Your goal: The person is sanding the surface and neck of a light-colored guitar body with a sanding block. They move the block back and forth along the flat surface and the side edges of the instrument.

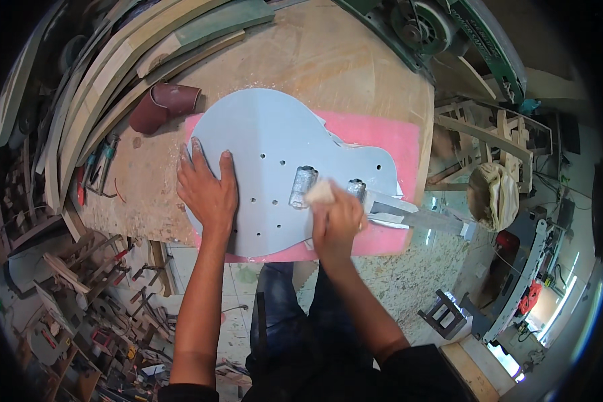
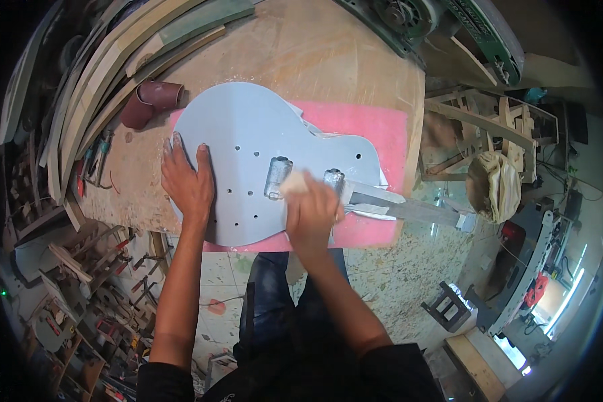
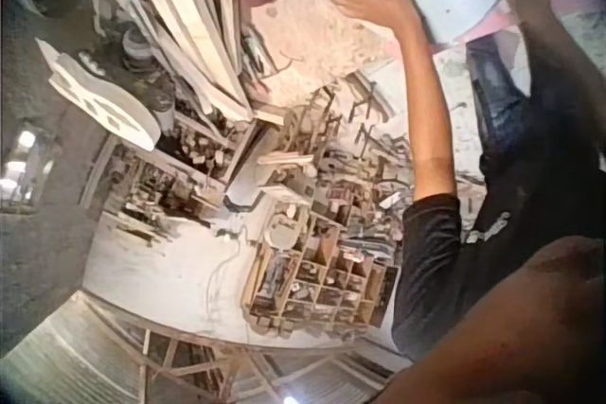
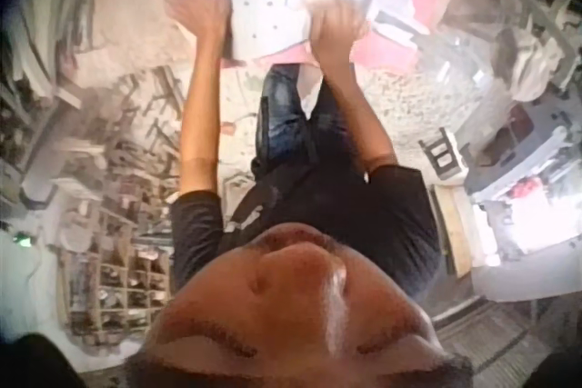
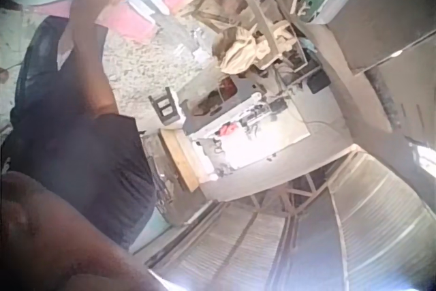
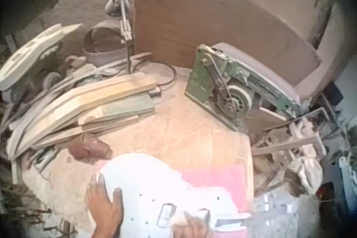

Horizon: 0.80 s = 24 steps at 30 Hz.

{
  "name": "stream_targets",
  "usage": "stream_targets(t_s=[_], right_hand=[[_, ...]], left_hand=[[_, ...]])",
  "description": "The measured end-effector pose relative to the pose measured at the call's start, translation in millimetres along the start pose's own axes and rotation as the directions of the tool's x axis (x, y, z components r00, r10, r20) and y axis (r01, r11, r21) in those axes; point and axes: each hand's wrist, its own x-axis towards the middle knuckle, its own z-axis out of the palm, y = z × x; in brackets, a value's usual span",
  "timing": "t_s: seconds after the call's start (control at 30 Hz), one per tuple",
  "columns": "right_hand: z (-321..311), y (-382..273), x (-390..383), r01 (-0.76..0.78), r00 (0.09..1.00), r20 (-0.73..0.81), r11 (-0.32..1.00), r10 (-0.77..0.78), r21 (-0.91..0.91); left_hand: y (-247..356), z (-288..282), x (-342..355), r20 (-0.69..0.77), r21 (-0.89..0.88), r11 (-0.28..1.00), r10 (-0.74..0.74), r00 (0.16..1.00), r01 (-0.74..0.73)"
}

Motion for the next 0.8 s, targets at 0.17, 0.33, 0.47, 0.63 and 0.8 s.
stream_targets(t_s=[0.17, 0.33, 0.47, 0.63, 0.8], right_hand=[[6, 9, 41, -0.133, 0.986, -0.097, 0.990, 0.137, 0.039], [3, -3, -27, -0.063, 0.997, -0.038, 0.998, 0.063, 0.007], [15, 13, 55, -0.143, 0.984, -0.105, 0.990, 0.142, 0.000], [14, 8, 1, -0.091, 0.991, -0.094, 0.994, 0.097, 0.059], [1, 1, -9, -0.034, 0.999, -0.002, 0.999, 0.034, -0.032]], left_hand=[[4, 4, -1, -0.005, -0.010, 1.000, 0.013, 1.000, -0.013], [-1, 0, -1, -0.016, 0.017, 1.000, 0.007, 1.000, -0.007], [6, 2, 0, -0.008, -0.007, 1.000, 0.012, 1.000, -0.012], [3, -2, -1, 0.001, 0.012, 1.000, 0.005, 1.000, -0.005], [2, -4, 1, 0.000, 0.002, 1.000, 0.004, 1.000, -0.004]])
